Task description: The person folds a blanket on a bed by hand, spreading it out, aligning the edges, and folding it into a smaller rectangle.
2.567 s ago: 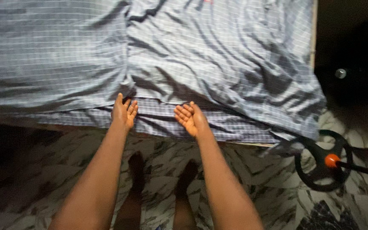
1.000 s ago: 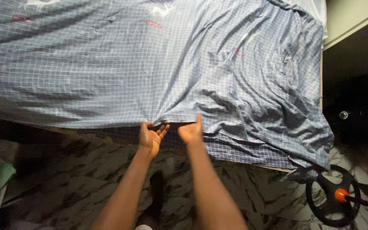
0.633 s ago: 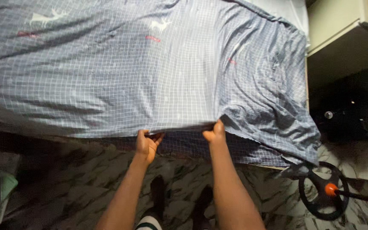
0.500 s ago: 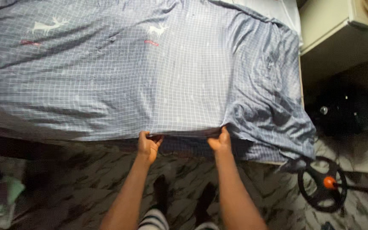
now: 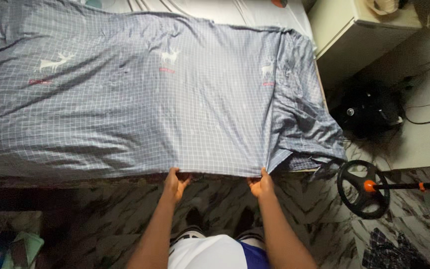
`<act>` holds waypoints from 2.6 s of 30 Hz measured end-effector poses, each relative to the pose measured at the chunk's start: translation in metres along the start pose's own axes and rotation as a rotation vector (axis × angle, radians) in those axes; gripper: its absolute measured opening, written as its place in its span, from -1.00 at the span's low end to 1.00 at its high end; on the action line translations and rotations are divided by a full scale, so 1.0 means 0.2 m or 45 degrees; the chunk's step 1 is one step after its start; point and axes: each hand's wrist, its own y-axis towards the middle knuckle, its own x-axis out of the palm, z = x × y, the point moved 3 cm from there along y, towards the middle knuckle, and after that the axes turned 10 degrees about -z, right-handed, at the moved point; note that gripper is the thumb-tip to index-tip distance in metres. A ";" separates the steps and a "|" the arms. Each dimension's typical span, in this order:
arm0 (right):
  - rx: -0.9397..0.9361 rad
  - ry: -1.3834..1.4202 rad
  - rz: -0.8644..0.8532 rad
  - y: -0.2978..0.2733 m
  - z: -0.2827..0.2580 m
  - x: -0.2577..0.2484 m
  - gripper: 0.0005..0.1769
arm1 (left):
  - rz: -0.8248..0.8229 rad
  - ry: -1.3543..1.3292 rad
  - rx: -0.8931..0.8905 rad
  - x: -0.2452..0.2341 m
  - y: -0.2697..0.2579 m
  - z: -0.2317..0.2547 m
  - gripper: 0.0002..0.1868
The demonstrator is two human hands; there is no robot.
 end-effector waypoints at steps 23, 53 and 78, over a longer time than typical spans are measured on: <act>0.018 -0.745 0.342 -0.32 0.01 -0.01 -0.48 | 0.164 0.554 -0.324 -0.05 -0.38 0.12 -0.53; -0.089 -0.532 0.159 -0.44 -0.34 -0.26 -0.58 | -0.398 0.361 -0.220 0.82 -0.38 0.05 -0.53; -0.473 -0.268 -0.546 -1.18 -2.03 -0.50 -0.60 | -0.676 0.355 -0.240 2.37 -0.81 -1.23 -0.48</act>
